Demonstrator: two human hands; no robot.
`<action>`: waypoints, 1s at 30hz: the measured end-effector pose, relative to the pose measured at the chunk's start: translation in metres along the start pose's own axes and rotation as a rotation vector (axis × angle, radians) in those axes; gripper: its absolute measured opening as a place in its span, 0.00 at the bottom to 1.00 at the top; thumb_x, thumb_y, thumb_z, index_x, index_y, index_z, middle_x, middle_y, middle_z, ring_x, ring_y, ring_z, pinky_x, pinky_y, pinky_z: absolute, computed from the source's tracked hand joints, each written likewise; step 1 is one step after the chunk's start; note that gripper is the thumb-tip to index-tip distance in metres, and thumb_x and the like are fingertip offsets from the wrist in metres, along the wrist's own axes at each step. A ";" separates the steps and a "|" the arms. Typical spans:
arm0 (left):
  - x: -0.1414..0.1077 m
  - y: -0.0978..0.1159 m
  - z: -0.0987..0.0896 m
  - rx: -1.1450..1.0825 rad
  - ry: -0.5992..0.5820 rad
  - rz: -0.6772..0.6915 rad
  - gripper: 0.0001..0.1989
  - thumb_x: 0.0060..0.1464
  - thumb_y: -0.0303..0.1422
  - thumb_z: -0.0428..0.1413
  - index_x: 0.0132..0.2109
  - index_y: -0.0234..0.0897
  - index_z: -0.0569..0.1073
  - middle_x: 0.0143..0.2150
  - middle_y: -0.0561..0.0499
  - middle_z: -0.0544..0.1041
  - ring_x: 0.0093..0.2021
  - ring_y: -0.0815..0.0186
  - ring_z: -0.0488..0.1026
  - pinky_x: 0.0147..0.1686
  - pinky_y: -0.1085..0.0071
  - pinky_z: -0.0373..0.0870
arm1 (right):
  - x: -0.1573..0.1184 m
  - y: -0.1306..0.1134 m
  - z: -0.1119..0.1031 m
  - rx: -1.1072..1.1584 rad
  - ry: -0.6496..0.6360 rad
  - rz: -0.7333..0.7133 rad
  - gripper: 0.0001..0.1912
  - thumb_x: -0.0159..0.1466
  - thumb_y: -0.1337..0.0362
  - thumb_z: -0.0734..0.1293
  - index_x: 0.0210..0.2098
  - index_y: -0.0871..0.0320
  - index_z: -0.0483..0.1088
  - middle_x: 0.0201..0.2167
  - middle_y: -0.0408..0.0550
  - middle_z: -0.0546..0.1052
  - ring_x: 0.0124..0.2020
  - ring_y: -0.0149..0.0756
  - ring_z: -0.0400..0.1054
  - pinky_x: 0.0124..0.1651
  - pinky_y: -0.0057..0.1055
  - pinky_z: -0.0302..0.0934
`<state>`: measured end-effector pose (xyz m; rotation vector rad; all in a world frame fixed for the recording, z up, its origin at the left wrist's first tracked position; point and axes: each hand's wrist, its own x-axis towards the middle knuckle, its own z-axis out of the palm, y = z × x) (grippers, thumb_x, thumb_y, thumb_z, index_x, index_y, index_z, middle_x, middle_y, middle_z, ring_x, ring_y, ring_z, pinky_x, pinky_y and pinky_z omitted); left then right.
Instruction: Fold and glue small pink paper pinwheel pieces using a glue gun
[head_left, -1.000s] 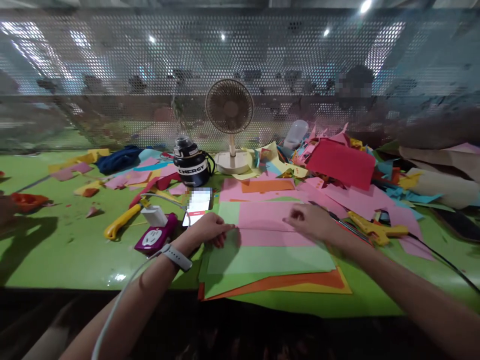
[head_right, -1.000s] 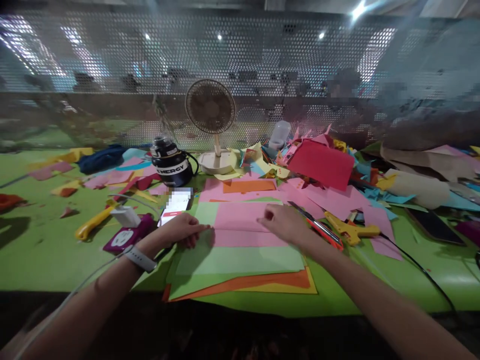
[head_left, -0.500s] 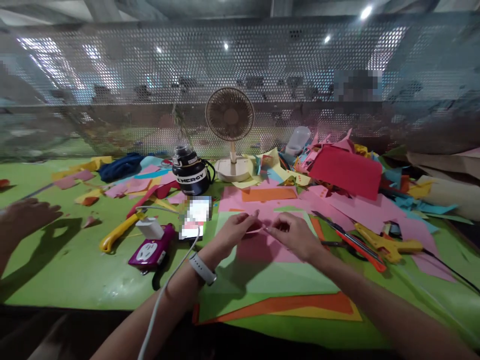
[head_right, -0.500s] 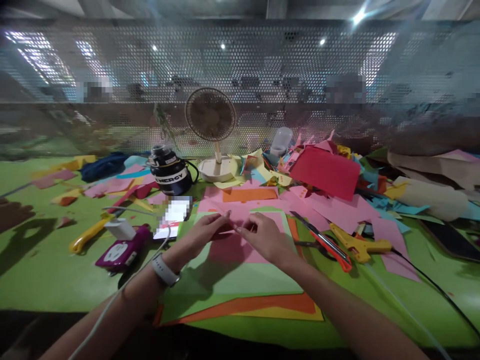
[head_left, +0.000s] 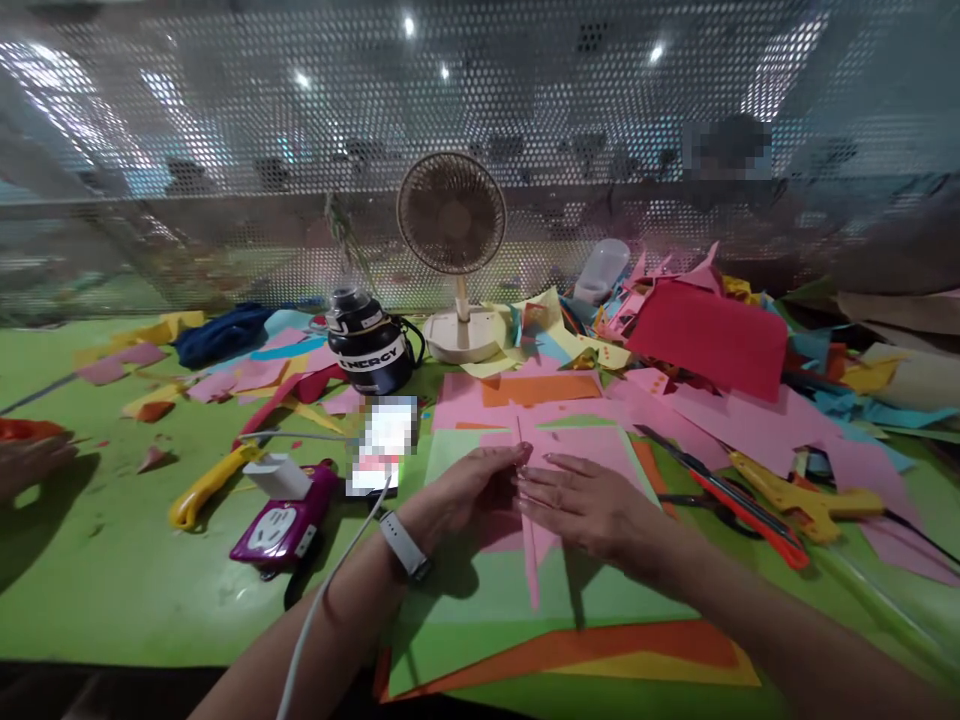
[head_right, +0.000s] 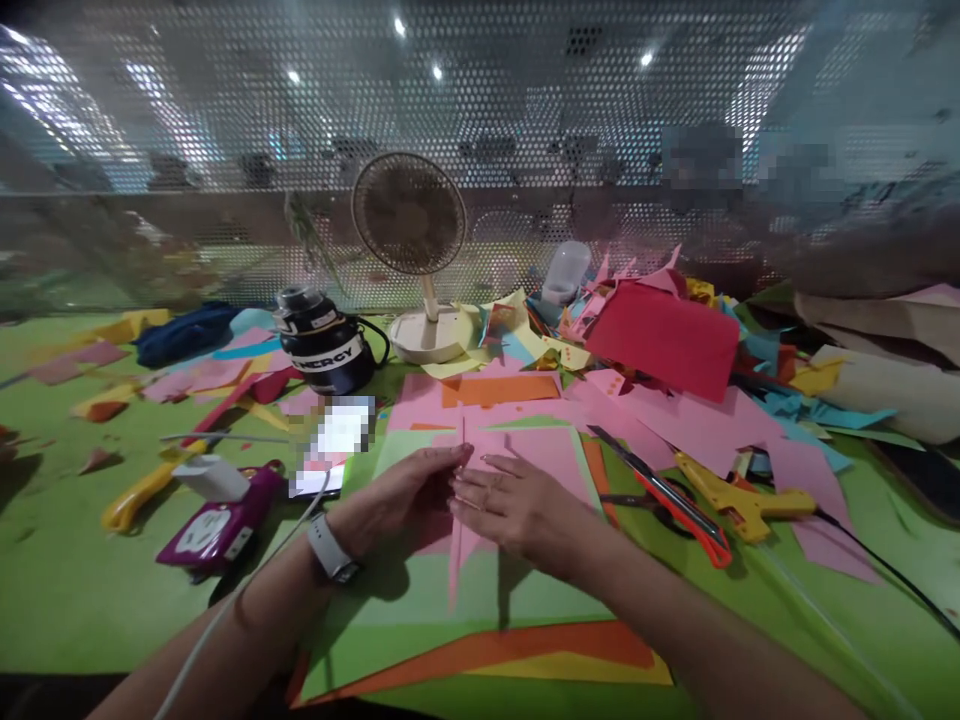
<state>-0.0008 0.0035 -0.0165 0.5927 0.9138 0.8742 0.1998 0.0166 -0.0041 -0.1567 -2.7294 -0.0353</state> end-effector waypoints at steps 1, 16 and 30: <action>-0.001 0.000 0.002 -0.009 0.008 0.004 0.16 0.43 0.40 0.67 0.27 0.35 0.71 0.21 0.55 0.71 0.20 0.72 0.66 0.21 0.75 0.62 | 0.000 -0.001 0.002 0.004 0.016 -0.008 0.18 0.66 0.74 0.58 0.53 0.60 0.69 0.52 0.54 0.76 0.58 0.39 0.66 0.59 0.47 0.60; -0.002 -0.015 0.014 -0.012 0.002 0.311 0.19 0.41 0.44 0.67 0.26 0.34 0.71 0.21 0.58 0.66 0.21 0.75 0.62 0.24 0.77 0.60 | -0.001 -0.010 0.003 0.135 0.246 0.313 0.12 0.67 0.69 0.61 0.48 0.52 0.69 0.39 0.42 0.81 0.39 0.33 0.72 0.55 0.40 0.59; -0.009 -0.020 0.012 0.230 -0.147 0.505 0.23 0.52 0.51 0.57 0.39 0.35 0.78 0.39 0.45 0.80 0.43 0.58 0.75 0.46 0.65 0.68 | 0.000 -0.015 0.007 0.188 0.254 0.711 0.05 0.65 0.62 0.64 0.40 0.54 0.70 0.37 0.49 0.76 0.42 0.41 0.68 0.42 0.36 0.65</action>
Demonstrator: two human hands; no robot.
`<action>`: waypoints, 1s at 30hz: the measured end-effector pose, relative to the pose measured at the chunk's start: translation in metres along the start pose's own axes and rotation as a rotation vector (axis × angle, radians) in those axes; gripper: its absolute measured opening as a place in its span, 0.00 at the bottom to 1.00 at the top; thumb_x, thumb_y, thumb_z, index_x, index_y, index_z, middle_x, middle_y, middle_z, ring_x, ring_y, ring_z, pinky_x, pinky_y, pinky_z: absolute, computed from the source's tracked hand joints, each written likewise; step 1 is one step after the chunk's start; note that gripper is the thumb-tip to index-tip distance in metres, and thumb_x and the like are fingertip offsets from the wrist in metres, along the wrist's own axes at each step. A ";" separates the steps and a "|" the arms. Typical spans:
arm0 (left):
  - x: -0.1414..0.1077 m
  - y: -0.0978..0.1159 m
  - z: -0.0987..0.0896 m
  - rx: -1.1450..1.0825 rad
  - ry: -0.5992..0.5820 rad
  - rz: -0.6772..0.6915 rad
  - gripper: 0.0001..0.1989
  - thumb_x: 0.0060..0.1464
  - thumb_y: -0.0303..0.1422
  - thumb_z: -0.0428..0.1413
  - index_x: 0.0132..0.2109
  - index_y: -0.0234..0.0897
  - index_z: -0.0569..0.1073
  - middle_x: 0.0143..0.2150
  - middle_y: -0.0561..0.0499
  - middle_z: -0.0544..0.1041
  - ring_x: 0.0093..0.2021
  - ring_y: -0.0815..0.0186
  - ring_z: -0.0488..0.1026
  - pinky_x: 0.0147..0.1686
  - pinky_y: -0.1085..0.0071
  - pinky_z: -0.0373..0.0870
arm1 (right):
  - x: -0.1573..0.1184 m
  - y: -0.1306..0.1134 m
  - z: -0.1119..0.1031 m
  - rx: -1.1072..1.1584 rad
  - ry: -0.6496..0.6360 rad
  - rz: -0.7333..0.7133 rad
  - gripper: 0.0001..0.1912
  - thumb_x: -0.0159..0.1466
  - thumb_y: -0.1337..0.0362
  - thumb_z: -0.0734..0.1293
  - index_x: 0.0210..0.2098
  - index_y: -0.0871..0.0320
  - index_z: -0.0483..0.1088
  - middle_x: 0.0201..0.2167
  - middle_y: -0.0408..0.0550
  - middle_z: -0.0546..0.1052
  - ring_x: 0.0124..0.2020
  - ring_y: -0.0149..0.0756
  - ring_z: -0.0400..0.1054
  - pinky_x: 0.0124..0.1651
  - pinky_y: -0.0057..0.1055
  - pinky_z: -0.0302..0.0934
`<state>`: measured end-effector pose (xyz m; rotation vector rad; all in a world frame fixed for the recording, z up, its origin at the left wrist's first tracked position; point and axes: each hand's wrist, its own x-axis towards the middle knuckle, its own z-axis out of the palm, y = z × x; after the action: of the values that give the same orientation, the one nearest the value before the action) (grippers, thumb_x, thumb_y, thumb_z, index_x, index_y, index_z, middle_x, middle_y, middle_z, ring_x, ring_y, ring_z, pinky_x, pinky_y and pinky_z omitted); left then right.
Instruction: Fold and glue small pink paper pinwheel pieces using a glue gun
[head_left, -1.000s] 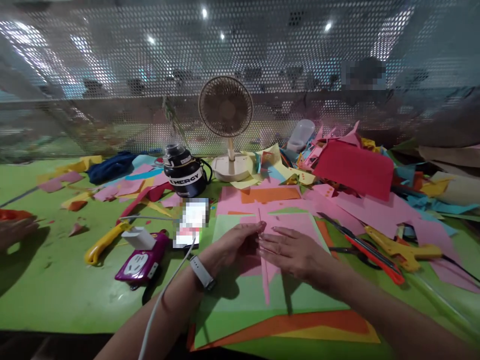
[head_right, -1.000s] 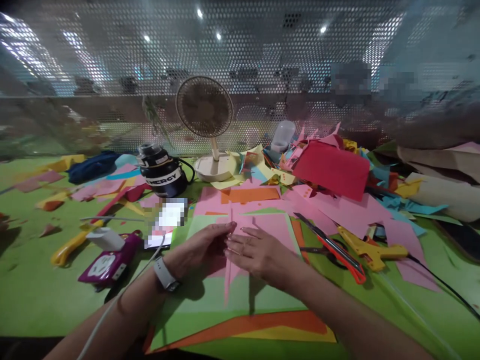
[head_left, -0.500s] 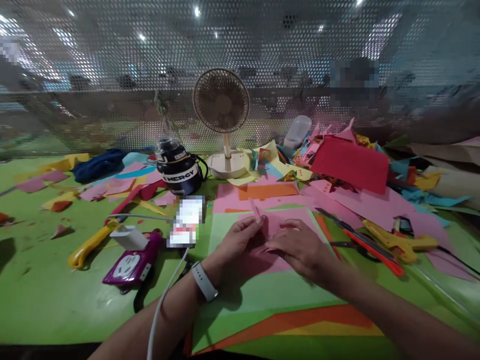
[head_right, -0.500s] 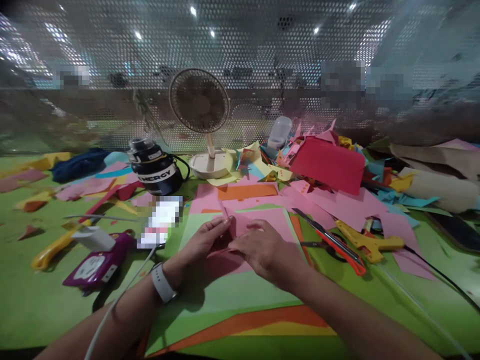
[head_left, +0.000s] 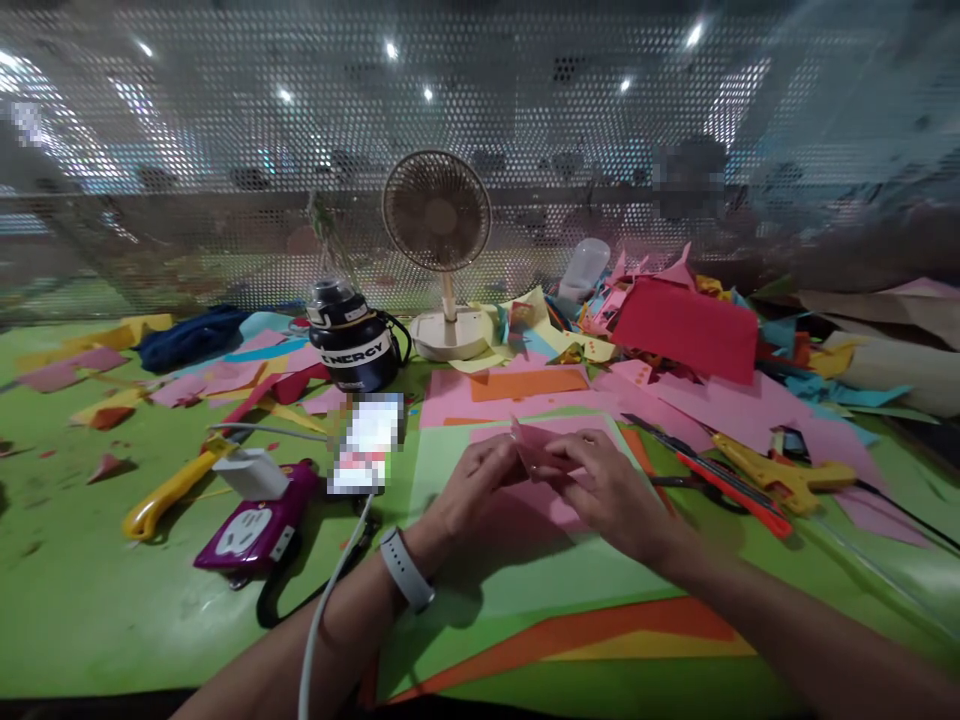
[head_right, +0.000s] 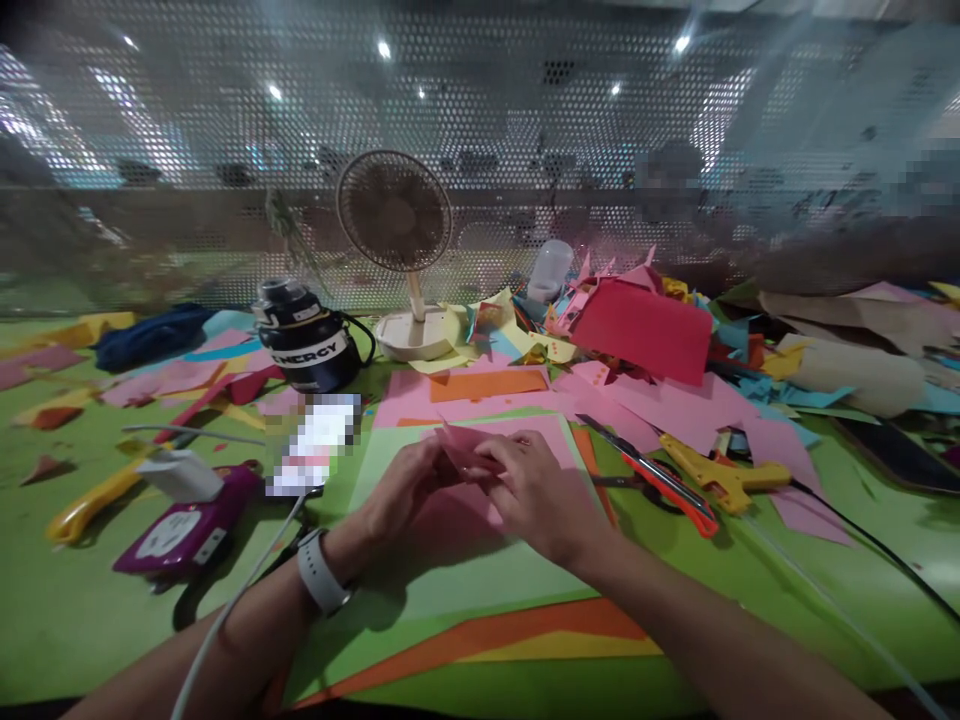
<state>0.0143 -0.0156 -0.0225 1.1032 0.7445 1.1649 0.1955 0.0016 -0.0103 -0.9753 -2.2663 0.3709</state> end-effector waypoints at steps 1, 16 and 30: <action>0.000 0.001 0.000 0.033 -0.015 0.008 0.20 0.50 0.48 0.61 0.41 0.35 0.78 0.40 0.46 0.80 0.44 0.58 0.75 0.47 0.65 0.68 | 0.000 0.001 0.000 -0.005 0.006 -0.003 0.05 0.65 0.62 0.64 0.39 0.55 0.70 0.36 0.49 0.76 0.42 0.41 0.67 0.41 0.36 0.65; 0.004 0.001 0.007 -0.467 -0.043 -0.249 0.10 0.44 0.30 0.68 0.31 0.31 0.75 0.24 0.54 0.73 0.22 0.76 0.67 0.25 0.80 0.64 | 0.007 -0.007 -0.014 0.010 0.062 -0.742 0.08 0.66 0.72 0.61 0.42 0.58 0.68 0.41 0.49 0.81 0.47 0.33 0.73 0.54 0.35 0.64; 0.012 -0.010 -0.004 -0.272 -0.058 -0.204 0.13 0.46 0.37 0.66 0.37 0.34 0.76 0.29 0.50 0.78 0.27 0.70 0.72 0.32 0.73 0.68 | 0.012 0.012 -0.020 -0.138 0.043 -0.754 0.14 0.68 0.70 0.57 0.46 0.58 0.72 0.40 0.45 0.82 0.42 0.31 0.76 0.49 0.30 0.68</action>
<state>0.0174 -0.0034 -0.0325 0.8108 0.6171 1.0224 0.2091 0.0193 0.0047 -0.1330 -2.4409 -0.1351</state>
